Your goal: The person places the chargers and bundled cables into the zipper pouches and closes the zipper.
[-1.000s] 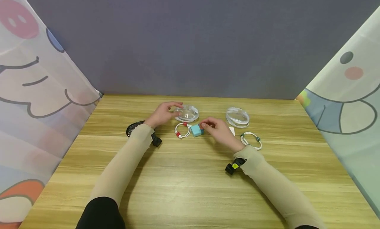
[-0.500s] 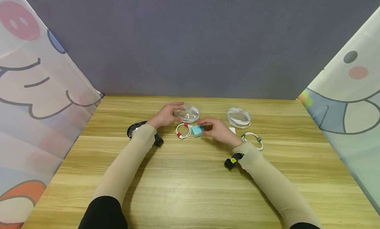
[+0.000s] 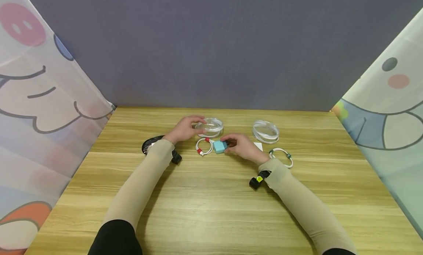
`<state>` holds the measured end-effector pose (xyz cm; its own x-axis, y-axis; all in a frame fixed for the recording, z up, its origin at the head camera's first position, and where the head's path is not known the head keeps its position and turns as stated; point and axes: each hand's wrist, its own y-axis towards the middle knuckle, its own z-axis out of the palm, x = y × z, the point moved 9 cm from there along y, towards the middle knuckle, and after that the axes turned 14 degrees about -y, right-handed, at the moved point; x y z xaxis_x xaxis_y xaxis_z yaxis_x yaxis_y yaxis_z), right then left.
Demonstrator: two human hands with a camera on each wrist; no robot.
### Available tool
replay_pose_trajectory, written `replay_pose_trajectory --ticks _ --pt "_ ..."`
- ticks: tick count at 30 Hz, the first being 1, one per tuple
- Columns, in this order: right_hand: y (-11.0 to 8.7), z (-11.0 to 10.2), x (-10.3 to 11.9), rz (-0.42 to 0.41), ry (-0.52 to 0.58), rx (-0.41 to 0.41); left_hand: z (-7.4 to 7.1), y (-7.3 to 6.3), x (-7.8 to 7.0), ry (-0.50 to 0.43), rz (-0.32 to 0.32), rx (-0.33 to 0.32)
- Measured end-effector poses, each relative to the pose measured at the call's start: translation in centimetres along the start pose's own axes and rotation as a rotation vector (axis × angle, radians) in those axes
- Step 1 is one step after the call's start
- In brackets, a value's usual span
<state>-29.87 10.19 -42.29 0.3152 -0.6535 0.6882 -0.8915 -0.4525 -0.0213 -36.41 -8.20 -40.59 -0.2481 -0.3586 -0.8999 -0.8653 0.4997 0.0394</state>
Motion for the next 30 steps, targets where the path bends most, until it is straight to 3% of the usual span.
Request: replay_pose_trajectory --ticks 5,11,18,30 --pt "0.0 -0.2 -0.5 0.054 0.042 -0.019 -0.1 -0.1 0.0 -0.005 -0.006 -0.006" --pt "0.9 -1.1 -0.8 0.103 0.145 -0.1 -0.3 0.0 0.1 -0.001 -0.004 -0.024" --pt "2.1 -1.4 -0.6 0.127 0.108 -0.16 -0.5 0.0 -0.2 -0.01 -0.045 -0.056" --pt "3.4 -1.0 0.1 0.075 0.075 -0.225 -0.6 0.0 0.0 -0.083 -0.083 -0.094"
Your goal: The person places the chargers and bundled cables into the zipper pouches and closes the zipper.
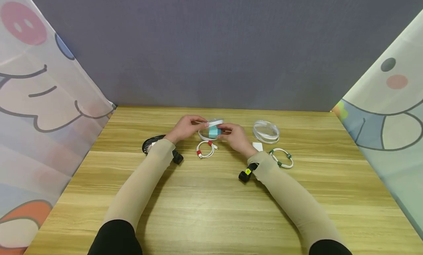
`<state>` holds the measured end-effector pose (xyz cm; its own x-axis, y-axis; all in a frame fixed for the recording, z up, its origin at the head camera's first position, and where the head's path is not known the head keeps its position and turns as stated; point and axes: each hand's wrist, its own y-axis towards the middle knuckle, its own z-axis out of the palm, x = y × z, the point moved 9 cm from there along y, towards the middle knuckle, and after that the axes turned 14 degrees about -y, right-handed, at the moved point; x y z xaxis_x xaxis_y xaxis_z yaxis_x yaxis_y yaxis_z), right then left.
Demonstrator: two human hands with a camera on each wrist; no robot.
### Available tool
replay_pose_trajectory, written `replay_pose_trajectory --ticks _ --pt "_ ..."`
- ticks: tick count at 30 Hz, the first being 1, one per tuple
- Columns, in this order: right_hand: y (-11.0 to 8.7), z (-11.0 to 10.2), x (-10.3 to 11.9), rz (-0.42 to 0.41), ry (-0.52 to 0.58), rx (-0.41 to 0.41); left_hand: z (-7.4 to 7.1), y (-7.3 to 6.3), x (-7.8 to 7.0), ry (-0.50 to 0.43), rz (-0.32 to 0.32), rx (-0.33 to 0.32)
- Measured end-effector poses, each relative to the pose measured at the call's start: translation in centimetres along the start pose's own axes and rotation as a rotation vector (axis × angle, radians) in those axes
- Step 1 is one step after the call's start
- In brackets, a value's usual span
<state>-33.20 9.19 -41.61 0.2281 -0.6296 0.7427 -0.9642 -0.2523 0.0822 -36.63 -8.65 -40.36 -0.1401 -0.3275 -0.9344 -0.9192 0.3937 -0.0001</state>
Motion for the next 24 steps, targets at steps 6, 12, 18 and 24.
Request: replay_pose_trajectory --ticks 6,12,18,24 --pt "0.14 0.73 0.25 -0.021 -0.046 -0.009 0.3 -0.07 -0.19 -0.001 0.01 0.02" --pt "0.39 0.9 0.43 -0.009 -0.099 -0.006 0.21 -0.06 0.08 -0.002 -0.001 0.02" --pt "0.6 1.0 0.28 -0.004 -0.122 -0.029 -0.09 -0.41 0.19 0.003 0.004 0.008" --pt "0.7 1.01 0.29 0.003 -0.145 -0.072 0.04 -0.66 0.36 0.001 -0.01 0.006"
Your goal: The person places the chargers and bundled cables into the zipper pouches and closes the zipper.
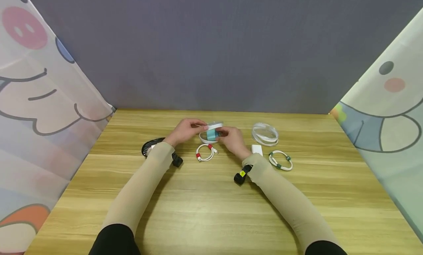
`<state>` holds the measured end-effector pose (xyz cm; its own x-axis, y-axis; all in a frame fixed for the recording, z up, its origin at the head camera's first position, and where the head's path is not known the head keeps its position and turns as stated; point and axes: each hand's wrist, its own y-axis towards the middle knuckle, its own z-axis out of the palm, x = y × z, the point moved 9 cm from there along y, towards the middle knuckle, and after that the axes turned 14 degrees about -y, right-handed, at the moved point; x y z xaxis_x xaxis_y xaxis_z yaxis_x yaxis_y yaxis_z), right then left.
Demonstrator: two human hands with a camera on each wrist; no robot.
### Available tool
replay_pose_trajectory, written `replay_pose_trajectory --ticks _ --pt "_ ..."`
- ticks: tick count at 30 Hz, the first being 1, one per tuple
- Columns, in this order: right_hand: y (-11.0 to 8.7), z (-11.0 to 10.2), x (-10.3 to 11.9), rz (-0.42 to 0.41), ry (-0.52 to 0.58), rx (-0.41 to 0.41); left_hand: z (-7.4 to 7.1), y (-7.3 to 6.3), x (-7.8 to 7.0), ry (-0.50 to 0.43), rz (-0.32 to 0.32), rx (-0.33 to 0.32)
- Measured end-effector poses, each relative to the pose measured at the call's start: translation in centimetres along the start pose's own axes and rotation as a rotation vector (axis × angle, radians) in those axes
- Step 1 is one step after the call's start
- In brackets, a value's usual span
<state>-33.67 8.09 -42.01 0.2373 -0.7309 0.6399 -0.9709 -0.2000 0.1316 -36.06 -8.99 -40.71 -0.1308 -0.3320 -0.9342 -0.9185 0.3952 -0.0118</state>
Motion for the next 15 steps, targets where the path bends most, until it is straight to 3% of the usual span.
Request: replay_pose_trajectory --ticks 8,15 --pt "0.0 0.0 -0.2 0.013 -0.001 0.003 -0.1 0.1 0.1 -0.004 0.007 -0.006" --pt "-0.5 -0.6 -1.2 0.029 0.135 0.021 0.2 0.4 0.1 -0.007 0.005 0.009"
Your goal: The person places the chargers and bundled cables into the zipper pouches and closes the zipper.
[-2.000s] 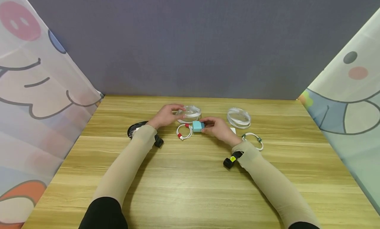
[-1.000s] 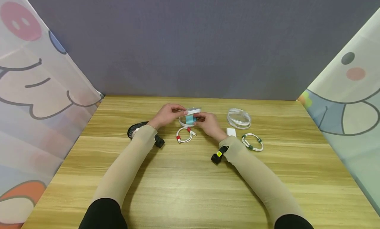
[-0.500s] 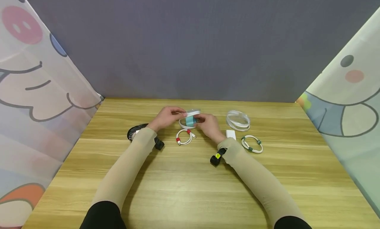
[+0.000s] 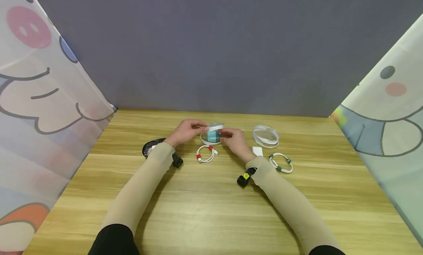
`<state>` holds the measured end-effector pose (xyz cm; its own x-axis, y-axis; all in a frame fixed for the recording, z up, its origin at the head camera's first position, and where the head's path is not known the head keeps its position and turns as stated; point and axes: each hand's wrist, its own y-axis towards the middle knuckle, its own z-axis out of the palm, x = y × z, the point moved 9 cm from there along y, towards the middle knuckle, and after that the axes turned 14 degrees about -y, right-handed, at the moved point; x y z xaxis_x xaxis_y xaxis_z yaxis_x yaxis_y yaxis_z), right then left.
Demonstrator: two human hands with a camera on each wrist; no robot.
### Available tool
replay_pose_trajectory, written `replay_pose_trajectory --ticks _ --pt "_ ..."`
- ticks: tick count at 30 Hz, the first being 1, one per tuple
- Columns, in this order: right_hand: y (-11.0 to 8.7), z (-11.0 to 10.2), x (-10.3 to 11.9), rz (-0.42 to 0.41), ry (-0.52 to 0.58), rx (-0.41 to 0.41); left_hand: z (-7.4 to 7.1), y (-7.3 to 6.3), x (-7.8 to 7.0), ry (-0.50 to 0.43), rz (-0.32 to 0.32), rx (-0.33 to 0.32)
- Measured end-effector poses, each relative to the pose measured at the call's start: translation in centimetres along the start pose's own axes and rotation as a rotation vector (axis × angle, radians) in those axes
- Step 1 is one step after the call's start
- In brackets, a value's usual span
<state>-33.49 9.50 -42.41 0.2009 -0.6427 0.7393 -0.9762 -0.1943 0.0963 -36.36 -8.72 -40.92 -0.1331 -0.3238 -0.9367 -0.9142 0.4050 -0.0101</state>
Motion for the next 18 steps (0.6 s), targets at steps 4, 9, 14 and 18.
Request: replay_pose_trajectory --ticks 4,9,14,18 --pt "-0.4 -0.8 -0.2 -0.016 0.01 0.01 0.1 0.0 -0.4 -0.001 0.005 -0.004" --pt "-0.8 -1.3 -0.1 -0.042 -0.019 0.034 0.1 0.1 -0.5 0.001 0.007 -0.005" --pt "-1.0 -1.3 0.1 -0.065 -0.057 0.046 0.1 0.2 -0.5 0.007 0.008 -0.01" --pt "-1.0 -1.0 0.2 -0.082 -0.068 0.055 0.3 0.2 -0.7 0.008 0.014 -0.006"
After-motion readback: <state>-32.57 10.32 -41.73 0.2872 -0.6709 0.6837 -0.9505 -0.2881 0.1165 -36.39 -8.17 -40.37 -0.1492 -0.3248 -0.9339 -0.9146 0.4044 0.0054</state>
